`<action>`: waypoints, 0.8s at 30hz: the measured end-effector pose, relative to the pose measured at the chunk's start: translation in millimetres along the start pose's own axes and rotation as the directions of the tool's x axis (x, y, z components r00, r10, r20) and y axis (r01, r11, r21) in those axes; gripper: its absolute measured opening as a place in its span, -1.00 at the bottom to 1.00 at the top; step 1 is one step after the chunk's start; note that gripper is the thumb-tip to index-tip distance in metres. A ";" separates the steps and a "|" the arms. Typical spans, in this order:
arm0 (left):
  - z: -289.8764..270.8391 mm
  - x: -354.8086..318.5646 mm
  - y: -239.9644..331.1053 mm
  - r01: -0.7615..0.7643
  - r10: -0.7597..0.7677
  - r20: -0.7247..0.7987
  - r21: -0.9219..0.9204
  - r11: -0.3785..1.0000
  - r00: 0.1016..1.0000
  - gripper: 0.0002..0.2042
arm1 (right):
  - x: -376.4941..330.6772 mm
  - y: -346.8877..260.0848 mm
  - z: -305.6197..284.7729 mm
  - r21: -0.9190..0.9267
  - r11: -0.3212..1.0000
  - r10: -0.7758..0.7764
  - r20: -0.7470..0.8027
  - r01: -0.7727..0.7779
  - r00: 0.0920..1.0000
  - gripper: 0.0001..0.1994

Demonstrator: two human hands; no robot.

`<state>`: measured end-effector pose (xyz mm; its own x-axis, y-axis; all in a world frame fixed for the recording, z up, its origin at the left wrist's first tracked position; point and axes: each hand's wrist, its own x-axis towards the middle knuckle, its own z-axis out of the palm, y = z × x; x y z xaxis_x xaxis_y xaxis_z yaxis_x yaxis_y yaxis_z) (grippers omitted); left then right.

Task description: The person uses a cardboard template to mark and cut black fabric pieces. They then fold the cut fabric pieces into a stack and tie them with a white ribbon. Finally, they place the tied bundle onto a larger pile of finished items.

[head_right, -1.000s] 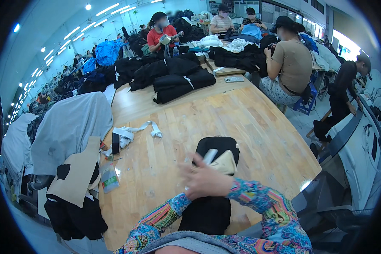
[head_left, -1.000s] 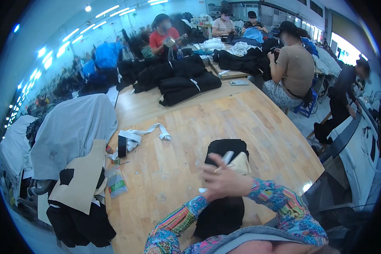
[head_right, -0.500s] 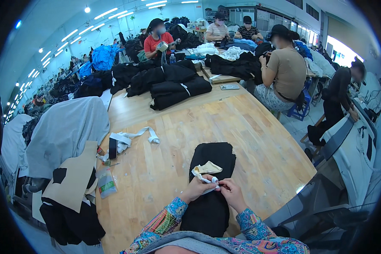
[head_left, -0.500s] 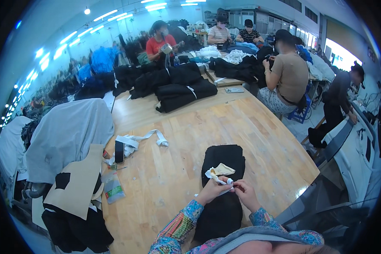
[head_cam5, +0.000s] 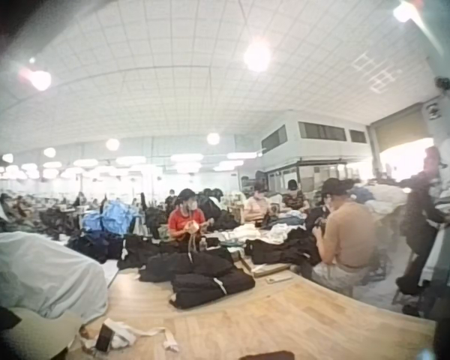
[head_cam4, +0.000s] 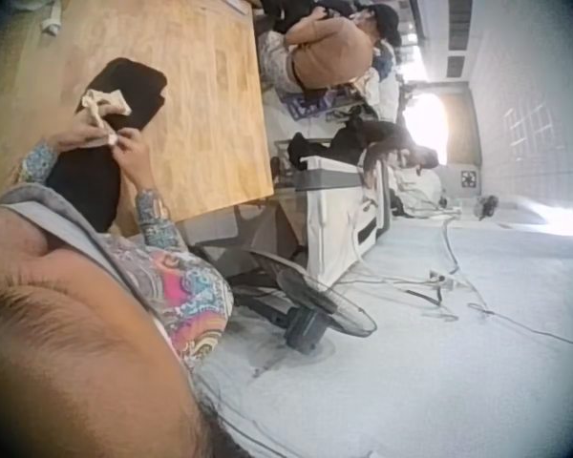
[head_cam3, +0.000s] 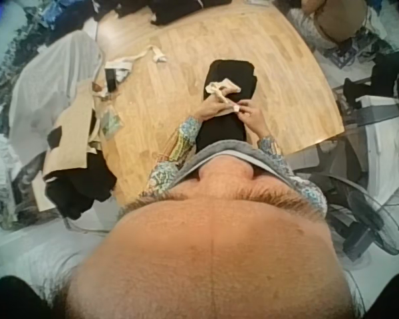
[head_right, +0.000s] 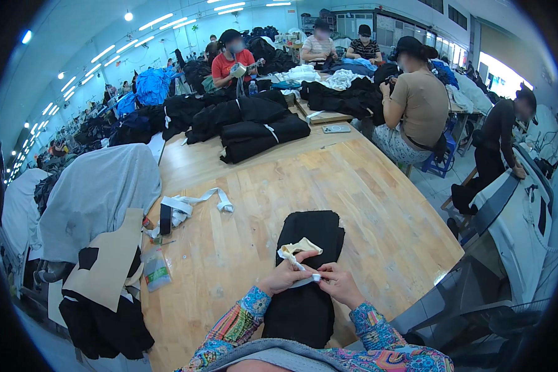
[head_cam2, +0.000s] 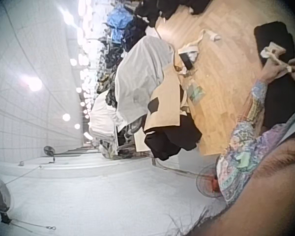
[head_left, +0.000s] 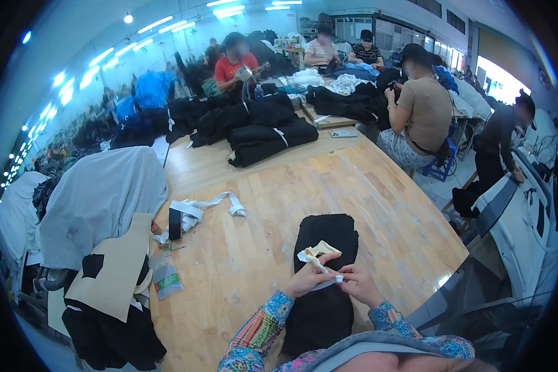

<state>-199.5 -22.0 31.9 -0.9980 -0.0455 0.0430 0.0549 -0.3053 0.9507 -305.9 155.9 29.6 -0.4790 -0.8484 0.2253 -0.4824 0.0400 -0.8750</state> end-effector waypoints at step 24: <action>24.3 26.3 -13.4 -0.390 0.442 0.357 0.921 -0.017 0.823 -0.88 | 1.5 31.9 0.1 0.177 0.977 0.134 -0.053 -0.123 0.990 -0.89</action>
<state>-227.3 4.0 27.8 -0.8076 0.1668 0.5656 0.3605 0.8987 0.2497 -321.9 155.8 2.0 -0.5773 -0.8064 0.1281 -0.2824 0.0499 -0.9580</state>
